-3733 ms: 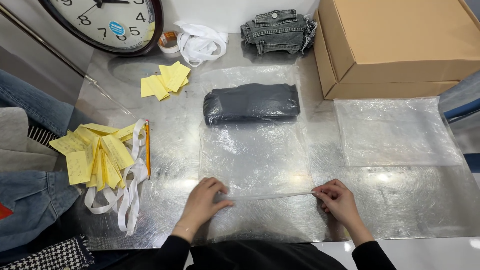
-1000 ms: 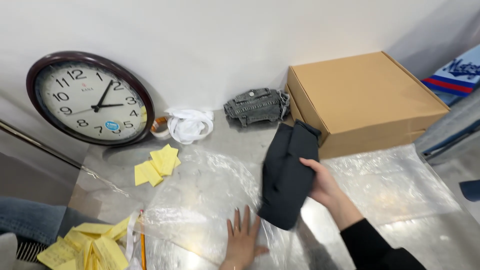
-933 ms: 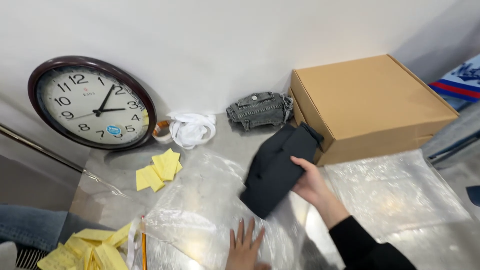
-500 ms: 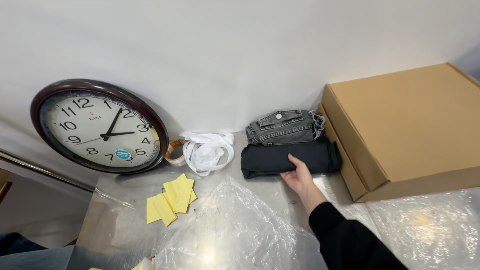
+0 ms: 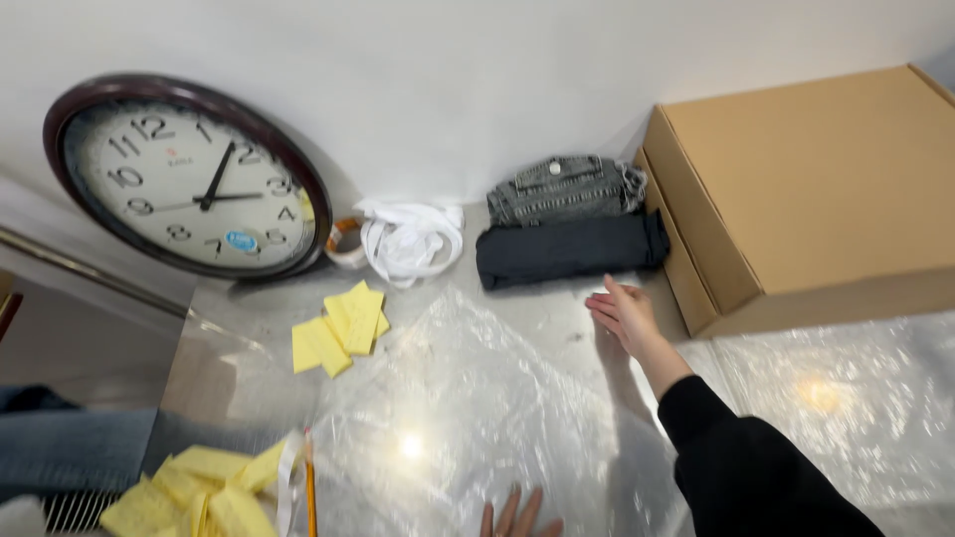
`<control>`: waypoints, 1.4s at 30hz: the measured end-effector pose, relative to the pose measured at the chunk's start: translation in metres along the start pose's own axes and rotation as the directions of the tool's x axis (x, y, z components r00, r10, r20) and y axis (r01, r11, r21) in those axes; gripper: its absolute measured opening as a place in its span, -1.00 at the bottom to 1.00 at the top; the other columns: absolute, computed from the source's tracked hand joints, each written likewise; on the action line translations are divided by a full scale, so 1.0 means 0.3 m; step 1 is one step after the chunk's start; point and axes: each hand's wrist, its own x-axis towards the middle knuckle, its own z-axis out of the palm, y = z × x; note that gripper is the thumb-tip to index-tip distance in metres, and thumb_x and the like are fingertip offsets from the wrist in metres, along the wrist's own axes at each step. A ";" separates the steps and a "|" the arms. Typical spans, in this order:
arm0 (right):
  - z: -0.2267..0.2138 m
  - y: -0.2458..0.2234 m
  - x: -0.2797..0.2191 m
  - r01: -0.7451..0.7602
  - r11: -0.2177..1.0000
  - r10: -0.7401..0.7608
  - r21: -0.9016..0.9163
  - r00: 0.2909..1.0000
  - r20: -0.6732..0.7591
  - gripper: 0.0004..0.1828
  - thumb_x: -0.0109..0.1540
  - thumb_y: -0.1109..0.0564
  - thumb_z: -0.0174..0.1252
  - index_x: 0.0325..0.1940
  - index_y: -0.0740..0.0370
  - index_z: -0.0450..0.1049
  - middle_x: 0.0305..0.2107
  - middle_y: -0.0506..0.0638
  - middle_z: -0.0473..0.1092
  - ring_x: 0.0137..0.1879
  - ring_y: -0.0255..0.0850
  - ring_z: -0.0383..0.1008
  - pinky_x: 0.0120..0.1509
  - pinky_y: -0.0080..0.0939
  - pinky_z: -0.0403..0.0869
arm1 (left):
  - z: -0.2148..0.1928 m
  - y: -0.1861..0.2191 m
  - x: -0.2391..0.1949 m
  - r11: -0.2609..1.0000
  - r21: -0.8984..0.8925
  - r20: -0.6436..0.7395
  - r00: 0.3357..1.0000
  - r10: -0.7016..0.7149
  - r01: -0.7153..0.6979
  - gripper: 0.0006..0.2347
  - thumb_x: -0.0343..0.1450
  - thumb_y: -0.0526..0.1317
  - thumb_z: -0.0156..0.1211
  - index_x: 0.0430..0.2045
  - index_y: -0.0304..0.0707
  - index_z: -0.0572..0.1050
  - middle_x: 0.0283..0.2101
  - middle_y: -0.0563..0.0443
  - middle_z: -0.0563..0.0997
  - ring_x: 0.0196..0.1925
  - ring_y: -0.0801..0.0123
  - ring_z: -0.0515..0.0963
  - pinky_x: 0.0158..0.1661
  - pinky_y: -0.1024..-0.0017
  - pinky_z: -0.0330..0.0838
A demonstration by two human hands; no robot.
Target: The person places a folded black garment into a cardboard box and covers it with bubble wrap. They then retrieve a tied box, untie the white ribbon, and open it to reveal a checkered garment inside. Finally, they remove the checkered garment and close the box.
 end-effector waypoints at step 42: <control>-0.760 0.404 -0.721 0.481 0.210 -0.401 -0.851 0.836 0.374 -0.34 0.18 -0.12 0.30 0.37 0.02 0.47 0.33 0.08 0.38 0.60 -0.03 0.17 0.56 0.08 0.21 | -0.107 0.389 -0.202 0.998 0.062 0.203 0.979 -0.014 0.002 -0.45 0.42 -0.02 0.23 0.35 -0.08 0.34 0.49 -0.29 0.20 0.53 -0.08 0.12 0.42 -0.25 -0.24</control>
